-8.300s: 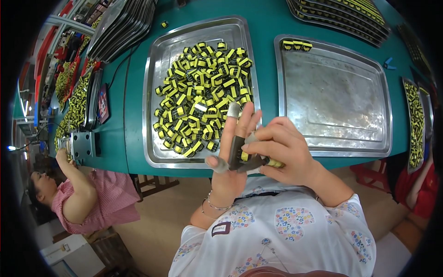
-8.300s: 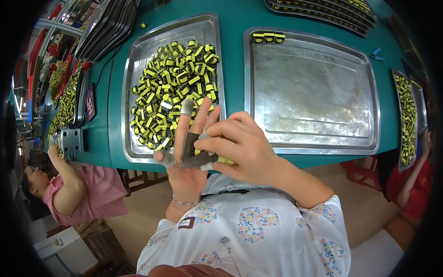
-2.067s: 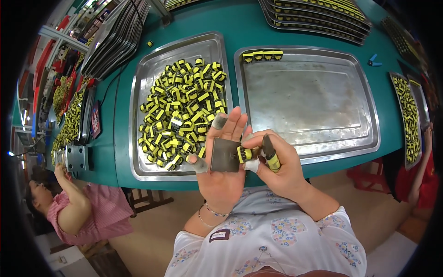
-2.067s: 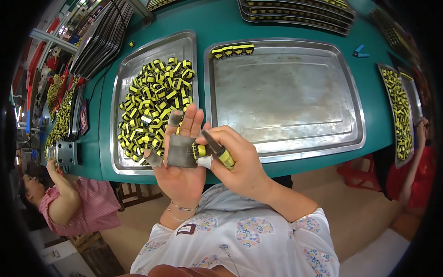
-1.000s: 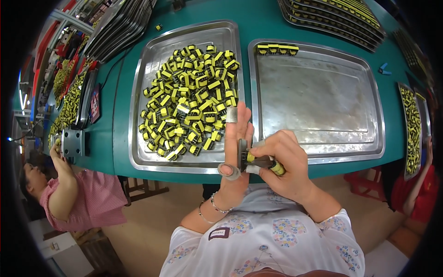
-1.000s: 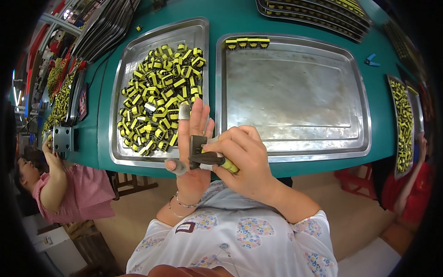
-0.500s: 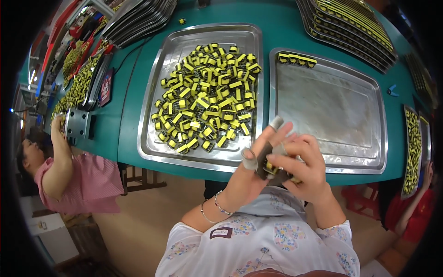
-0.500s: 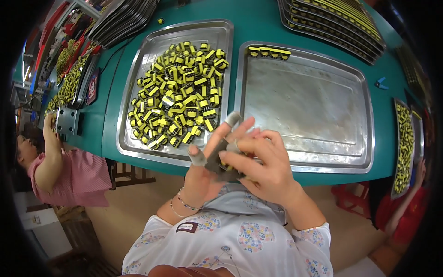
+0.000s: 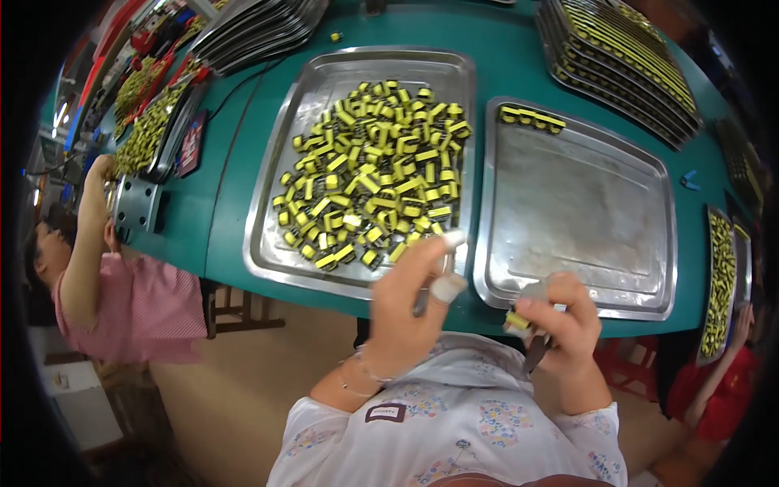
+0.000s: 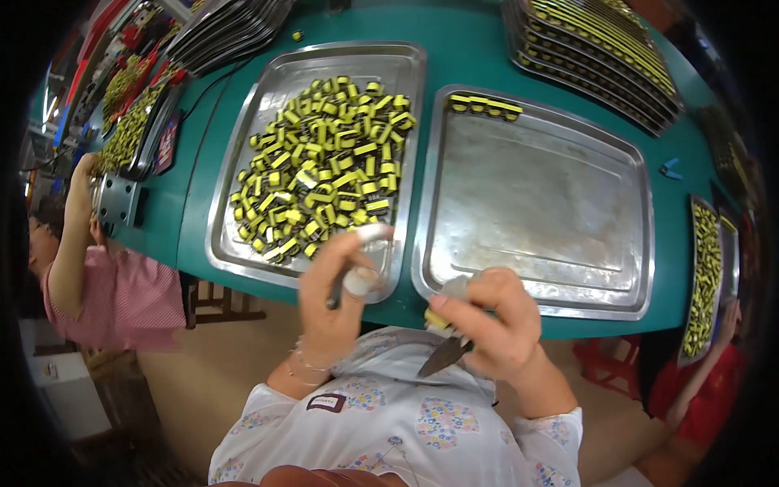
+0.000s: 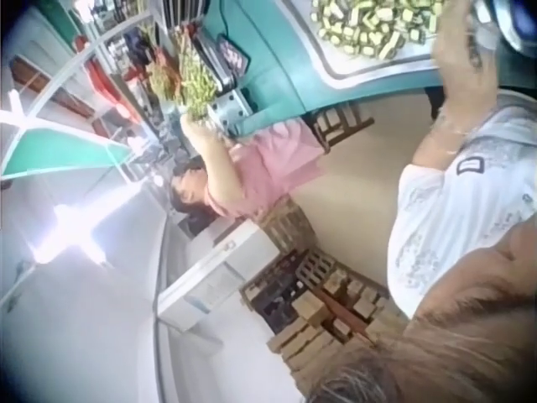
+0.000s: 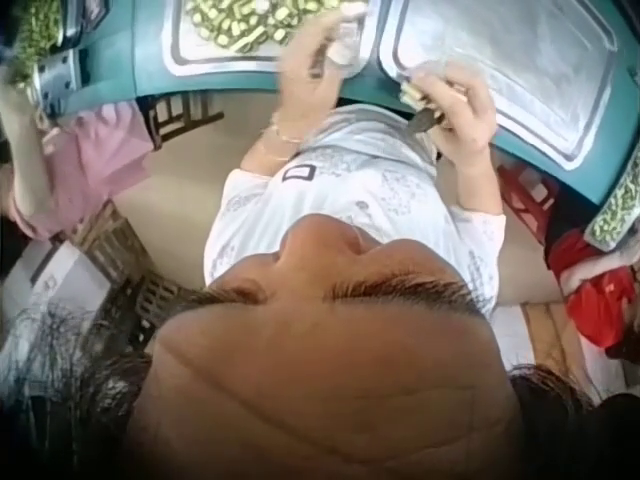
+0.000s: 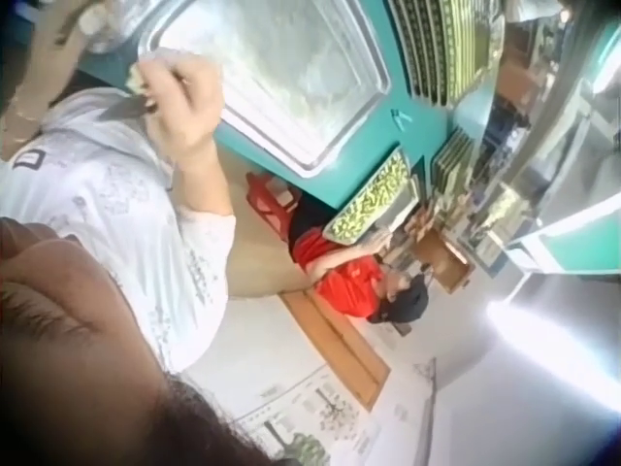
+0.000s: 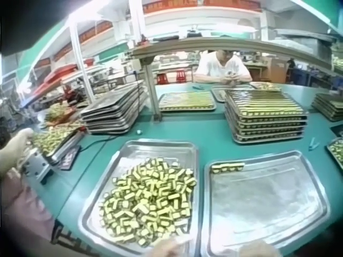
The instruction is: The person assembles small yellow and grey electronic components using pliers at a factory workbench.
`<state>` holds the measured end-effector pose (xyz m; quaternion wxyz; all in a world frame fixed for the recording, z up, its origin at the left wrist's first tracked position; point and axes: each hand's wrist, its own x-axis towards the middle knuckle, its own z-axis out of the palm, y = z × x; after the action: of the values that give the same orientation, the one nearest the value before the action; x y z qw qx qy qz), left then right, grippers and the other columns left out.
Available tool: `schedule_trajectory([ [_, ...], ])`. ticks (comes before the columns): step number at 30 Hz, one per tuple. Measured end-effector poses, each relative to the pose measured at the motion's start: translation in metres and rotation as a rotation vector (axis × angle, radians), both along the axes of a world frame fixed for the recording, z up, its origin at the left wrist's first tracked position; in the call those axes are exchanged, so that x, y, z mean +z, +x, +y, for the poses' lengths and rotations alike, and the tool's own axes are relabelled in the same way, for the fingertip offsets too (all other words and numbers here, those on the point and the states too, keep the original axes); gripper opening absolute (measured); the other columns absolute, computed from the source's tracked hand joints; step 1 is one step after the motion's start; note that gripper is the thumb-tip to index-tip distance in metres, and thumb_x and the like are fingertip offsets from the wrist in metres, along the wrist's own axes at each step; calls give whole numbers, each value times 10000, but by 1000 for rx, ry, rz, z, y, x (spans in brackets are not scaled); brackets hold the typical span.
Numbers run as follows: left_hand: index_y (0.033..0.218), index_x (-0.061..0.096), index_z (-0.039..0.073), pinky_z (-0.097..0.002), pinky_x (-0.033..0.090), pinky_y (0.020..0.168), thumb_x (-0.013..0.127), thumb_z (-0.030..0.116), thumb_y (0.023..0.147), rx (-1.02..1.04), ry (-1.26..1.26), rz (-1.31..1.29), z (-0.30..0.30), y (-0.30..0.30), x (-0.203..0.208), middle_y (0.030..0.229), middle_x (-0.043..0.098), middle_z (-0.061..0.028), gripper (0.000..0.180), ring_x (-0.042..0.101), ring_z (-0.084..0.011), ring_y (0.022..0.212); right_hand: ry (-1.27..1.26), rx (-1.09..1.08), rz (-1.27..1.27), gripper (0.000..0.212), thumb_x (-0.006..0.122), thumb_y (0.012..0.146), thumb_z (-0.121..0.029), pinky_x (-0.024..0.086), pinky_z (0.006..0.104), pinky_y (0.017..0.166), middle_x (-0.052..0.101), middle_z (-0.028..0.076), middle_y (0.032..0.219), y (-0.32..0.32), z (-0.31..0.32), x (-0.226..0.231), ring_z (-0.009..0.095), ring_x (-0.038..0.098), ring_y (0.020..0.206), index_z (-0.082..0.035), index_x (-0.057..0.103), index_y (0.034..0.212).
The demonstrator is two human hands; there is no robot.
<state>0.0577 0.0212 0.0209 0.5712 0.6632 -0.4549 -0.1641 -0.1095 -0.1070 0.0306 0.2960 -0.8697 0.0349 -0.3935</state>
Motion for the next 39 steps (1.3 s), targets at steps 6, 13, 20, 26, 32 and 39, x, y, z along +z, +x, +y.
schedule_trajectory([
  [6,1110,634,6,-387,487,789,611,-115,714,132,153,-571,28,52,10,1055,656,-167,414,616,-336,910,115,-309,209,375,571,654,104,468,315,774,622,123,911,-2,-79,26,272,611,851,0,595,1013],
  [13,1048,616,-26,-390,501,735,613,-132,692,68,214,-864,26,72,5,1028,624,-166,372,617,-323,882,36,-556,408,283,619,756,5,464,376,794,594,125,975,28,-184,-6,332,588,898,-20,587,1036],
  [20,1095,572,3,-390,485,684,659,-70,686,-32,266,-863,21,78,13,980,578,-136,424,594,-318,817,7,-600,460,277,663,768,-57,447,426,788,570,128,994,54,-207,-35,360,559,930,-54,604,1038],
  [26,1125,561,-4,-395,482,711,706,-50,659,-29,278,-815,25,84,8,999,562,-150,490,584,-334,848,-15,-587,420,265,672,765,-66,449,426,780,570,122,984,62,-204,-40,353,560,916,-55,610,1023],
  [32,1086,600,-5,-342,478,733,706,-29,661,122,92,-698,28,81,3,970,548,-132,439,559,-275,848,-69,-551,316,247,678,784,-118,450,415,764,577,128,953,50,-204,-33,345,567,868,-36,606,1006],
  [39,1048,487,49,-254,432,753,681,-4,732,27,-179,416,10,27,0,1031,536,-102,374,509,-136,855,296,-257,480,230,553,882,-185,436,359,751,537,152,894,12,-123,12,311,544,828,2,533,1014],
])
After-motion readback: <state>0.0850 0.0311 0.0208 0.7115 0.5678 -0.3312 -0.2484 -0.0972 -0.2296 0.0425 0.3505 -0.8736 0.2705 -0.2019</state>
